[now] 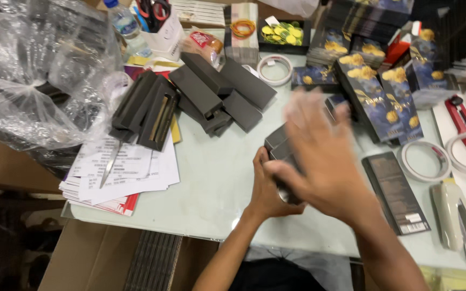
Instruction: The person stacks multiple small rectangular black boxes and places them into a larger cardboard shipping carton by hand.
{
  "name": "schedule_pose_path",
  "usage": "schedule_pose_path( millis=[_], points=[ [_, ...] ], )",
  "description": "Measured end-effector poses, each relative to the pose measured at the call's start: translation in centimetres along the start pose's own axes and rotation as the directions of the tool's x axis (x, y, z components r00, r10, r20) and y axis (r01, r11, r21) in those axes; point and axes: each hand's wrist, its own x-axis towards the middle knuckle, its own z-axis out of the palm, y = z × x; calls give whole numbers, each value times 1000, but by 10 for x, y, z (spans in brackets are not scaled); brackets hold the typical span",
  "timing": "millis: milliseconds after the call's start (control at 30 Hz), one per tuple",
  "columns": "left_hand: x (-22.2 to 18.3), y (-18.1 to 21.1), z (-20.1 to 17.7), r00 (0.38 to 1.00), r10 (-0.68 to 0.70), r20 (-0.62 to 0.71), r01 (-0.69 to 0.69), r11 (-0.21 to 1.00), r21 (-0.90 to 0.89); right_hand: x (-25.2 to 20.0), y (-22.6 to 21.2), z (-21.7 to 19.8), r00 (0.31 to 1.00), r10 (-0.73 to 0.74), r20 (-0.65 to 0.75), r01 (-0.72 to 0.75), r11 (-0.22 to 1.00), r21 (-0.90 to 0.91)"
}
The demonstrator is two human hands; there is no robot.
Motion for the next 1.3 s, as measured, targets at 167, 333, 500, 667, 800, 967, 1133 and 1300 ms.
schedule_pose_path(
  millis=[167, 333, 500, 667, 800, 967, 1133, 1300],
  points=[
    [22, 33, -14, 1000, 3, 28, -7, 992, 122, -1, 19, 60, 989, -86, 120, 96, 992, -80],
    [36, 61, -30, 995, -96, -3, 96, 995, -40, -5, 20, 56, 985, -43, 164, 59, 994, -92],
    [31, 53, -27, 992, 92, -85, -93, 996, -6, -15, 16, 50, 998, -52, 23, 53, 997, -54],
    [29, 49, -24, 993, 82, -87, -84, 996, -24, -17, 18, 53, 993, -116, 21, 118, 974, -191],
    [29, 56, -26, 999, -14, -48, 12, 999, -49, -14, 18, 55, 995, -85, 47, 93, 970, -224],
    [10, 24, -10, 999, 37, 15, -38, 997, 69, -18, 26, 47, 994, -71, 83, 70, 997, 10],
    [32, 59, -61, 999, -37, 34, 30, 984, 175, -52, 25, -14, 995, 76, -65, -56, 960, 275],
    [58, 75, -94, 845, -355, 400, -83, 652, 754, -73, 23, -41, 950, 181, -253, -81, 929, 360]
  ],
)
